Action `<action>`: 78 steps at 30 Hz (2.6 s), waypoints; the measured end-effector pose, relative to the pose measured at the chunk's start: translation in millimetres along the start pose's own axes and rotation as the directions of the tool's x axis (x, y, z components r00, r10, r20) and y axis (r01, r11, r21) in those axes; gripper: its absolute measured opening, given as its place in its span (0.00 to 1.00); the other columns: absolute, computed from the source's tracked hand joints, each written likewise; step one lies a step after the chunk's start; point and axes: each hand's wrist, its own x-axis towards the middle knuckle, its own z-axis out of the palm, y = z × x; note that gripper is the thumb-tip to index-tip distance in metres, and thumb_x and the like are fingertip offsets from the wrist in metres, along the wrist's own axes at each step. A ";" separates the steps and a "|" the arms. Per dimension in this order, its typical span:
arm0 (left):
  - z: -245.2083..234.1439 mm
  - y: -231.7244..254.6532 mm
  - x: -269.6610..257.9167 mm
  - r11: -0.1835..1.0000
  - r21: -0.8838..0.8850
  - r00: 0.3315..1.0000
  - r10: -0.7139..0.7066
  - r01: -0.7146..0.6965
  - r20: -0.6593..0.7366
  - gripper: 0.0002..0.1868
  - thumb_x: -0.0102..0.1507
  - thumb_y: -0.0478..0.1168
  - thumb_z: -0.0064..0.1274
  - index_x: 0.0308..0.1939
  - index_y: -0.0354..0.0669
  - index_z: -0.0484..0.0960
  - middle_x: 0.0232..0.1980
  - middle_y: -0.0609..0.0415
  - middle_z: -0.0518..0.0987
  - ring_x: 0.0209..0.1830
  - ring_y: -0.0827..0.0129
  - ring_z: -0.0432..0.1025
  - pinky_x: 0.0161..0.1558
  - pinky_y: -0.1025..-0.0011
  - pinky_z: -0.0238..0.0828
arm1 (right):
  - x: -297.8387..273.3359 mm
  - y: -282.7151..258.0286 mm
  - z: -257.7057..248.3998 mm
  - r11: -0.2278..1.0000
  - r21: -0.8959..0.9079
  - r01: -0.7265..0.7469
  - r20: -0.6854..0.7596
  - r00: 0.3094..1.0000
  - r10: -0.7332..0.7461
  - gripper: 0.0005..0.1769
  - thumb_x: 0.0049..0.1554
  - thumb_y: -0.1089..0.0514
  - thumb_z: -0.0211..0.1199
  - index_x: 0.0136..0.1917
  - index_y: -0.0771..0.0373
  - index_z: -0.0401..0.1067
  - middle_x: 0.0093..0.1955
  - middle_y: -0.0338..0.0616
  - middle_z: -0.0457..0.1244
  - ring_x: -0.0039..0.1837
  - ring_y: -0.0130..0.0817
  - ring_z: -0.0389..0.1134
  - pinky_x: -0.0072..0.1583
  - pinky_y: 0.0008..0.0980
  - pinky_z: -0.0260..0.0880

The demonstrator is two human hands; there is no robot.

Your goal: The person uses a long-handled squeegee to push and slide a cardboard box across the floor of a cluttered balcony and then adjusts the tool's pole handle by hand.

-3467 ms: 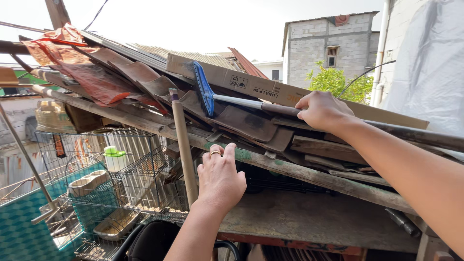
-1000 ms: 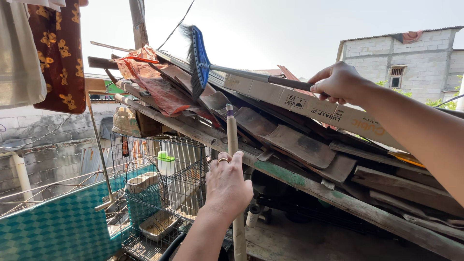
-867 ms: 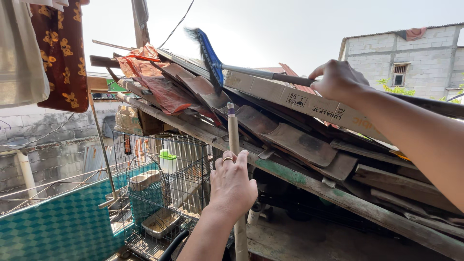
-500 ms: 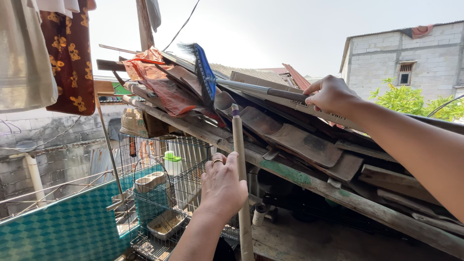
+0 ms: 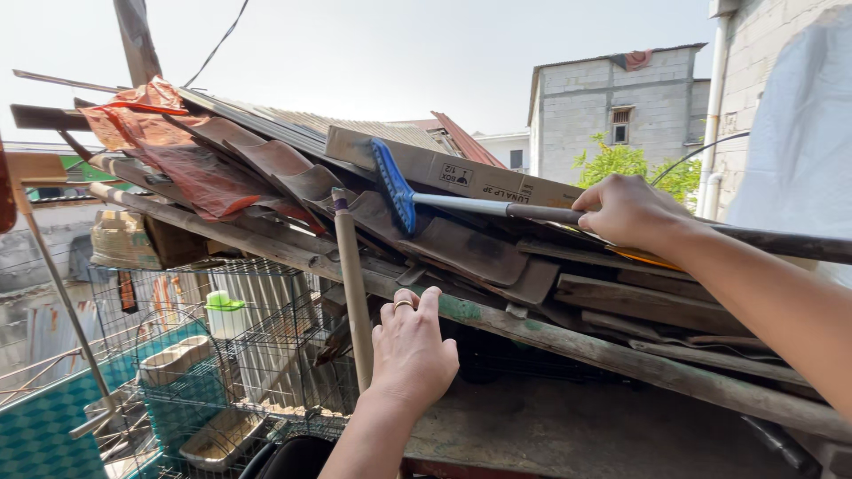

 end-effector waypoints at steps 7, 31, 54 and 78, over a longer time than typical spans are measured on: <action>17.7 47.2 0.4 0.987 -0.122 0.993 0.111 -0.106 0.036 0.39 0.56 0.41 0.62 0.70 0.46 0.63 0.68 0.45 0.63 0.67 0.52 0.60 0.64 0.55 0.60 | -34.1 37.8 -75.9 0.862 0.428 -0.274 0.227 0.955 0.191 0.21 0.55 0.54 0.70 0.63 0.51 0.82 0.39 0.50 0.72 0.34 0.34 0.63 0.38 0.39 0.60; 46.7 113.9 -33.2 0.935 -0.273 0.963 0.257 -0.226 0.081 0.39 0.56 0.41 0.63 0.69 0.47 0.65 0.67 0.46 0.65 0.66 0.52 0.61 0.62 0.54 0.62 | -134.5 -1.4 -124.1 0.946 -0.284 -0.156 -0.028 0.988 0.154 0.19 0.56 0.48 0.64 0.61 0.39 0.79 0.52 0.44 0.72 0.55 0.47 0.73 0.59 0.48 0.72; 28.5 127.6 -117.3 0.867 -0.423 0.854 0.414 -0.264 0.314 0.38 0.58 0.40 0.61 0.70 0.49 0.63 0.68 0.48 0.64 0.67 0.54 0.60 0.63 0.55 0.61 | -261.6 -15.7 -235.2 0.702 -0.614 -0.361 0.110 0.841 0.529 0.21 0.53 0.48 0.64 0.60 0.33 0.79 0.56 0.41 0.73 0.59 0.39 0.74 0.62 0.46 0.74; 23.4 120.0 -140.4 0.919 -0.338 0.869 0.328 -0.203 0.370 0.38 0.58 0.39 0.60 0.71 0.48 0.63 0.69 0.47 0.62 0.69 0.53 0.59 0.65 0.56 0.61 | -263.9 -27.6 -195.4 0.823 -0.420 -0.382 0.143 0.868 0.476 0.21 0.55 0.48 0.63 0.61 0.34 0.78 0.60 0.41 0.71 0.61 0.44 0.72 0.64 0.48 0.72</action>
